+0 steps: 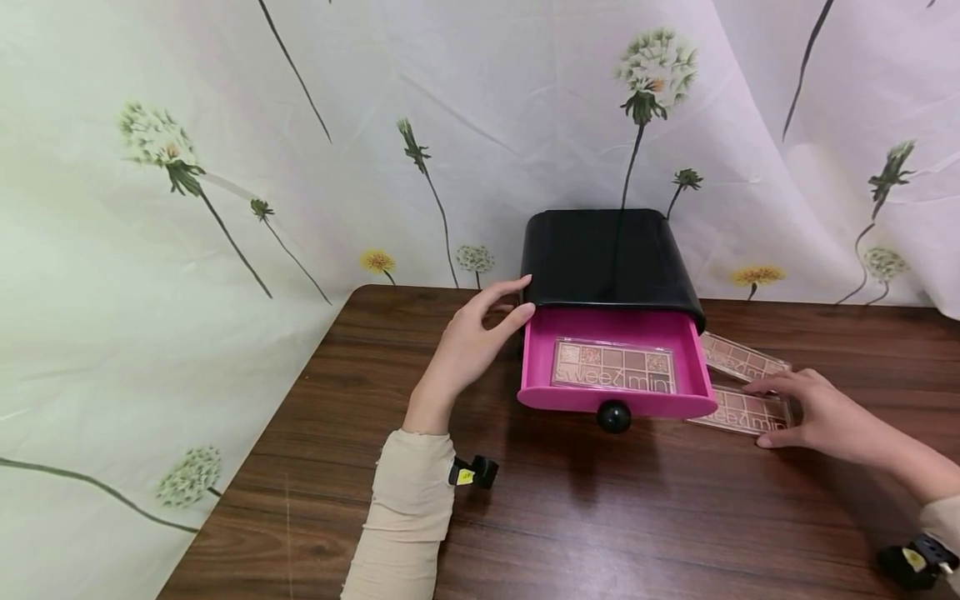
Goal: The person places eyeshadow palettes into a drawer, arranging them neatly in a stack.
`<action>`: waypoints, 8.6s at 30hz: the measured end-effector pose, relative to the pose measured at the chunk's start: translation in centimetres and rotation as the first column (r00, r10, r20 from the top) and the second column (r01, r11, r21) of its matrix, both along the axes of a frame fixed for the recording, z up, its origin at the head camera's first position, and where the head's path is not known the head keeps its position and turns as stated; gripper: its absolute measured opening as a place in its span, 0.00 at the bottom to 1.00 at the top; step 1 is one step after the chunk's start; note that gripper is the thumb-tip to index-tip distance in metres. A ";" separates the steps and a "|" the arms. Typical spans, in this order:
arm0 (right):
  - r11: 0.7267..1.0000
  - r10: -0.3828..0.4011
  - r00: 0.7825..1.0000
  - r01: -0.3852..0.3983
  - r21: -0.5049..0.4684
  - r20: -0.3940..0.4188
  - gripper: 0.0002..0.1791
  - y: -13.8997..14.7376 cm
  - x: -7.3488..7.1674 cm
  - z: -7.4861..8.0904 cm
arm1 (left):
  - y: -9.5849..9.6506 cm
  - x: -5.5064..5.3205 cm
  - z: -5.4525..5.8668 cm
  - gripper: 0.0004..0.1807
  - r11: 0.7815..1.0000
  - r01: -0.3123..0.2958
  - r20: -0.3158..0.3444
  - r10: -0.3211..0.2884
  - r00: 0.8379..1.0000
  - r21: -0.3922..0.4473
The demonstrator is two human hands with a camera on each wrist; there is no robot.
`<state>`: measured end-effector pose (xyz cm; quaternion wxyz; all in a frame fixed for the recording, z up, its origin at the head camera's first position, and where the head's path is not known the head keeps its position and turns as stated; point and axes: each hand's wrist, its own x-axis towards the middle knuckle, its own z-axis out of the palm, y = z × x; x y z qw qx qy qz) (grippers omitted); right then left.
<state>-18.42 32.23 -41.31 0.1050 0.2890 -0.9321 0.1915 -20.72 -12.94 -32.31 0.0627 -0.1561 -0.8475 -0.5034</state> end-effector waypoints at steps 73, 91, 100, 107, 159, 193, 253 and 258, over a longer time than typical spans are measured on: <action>0.894 -0.076 0.935 -0.090 -0.439 -0.346 0.36 -1.2 7.0 8.7 | 0.0 0.0 -0.1 0.25 1.000 -0.012 -0.009 0.012 1.000 -0.014; 0.889 0.042 0.944 -0.185 -0.420 -0.327 0.30 -4.0 6.6 10.6 | 0.1 0.1 -0.2 0.25 1.000 -0.015 -0.001 0.015 1.000 -0.008; 0.927 0.043 0.959 -0.143 -0.347 -0.279 0.29 -5.9 6.2 11.0 | 0.1 0.1 -0.2 0.25 1.000 -0.012 -0.002 0.012 1.000 -0.001; 0.916 0.079 0.955 -0.182 -0.358 -0.285 0.31 -7.5 5.5 11.0 | 0.1 0.1 -0.1 0.25 1.000 -0.003 -0.007 0.003 1.000 0.005; 0.948 0.184 0.972 -0.215 -0.233 -0.149 0.23 -14.3 2.3 11.9 | 0.1 -0.1 -0.1 0.25 1.000 -0.012 -0.006 0.012 1.000 -0.012; 0.909 0.048 0.970 -0.141 -0.392 -0.239 0.29 -9.9 2.9 11.1 | 0.1 -0.2 -0.2 0.25 1.000 -0.014 -0.019 0.014 1.000 -0.010; 0.980 -0.106 0.945 0.151 -0.125 0.309 0.38 1.3 -5.2 0.5 | 0.0 0.0 -0.5 0.25 0.999 -0.033 -0.003 0.033 0.999 -0.025; 0.988 -0.106 0.949 0.135 -0.078 0.297 0.39 1.3 -5.6 0.3 | 0.1 0.0 -0.4 0.25 0.999 -0.029 -0.007 0.029 1.000 -0.021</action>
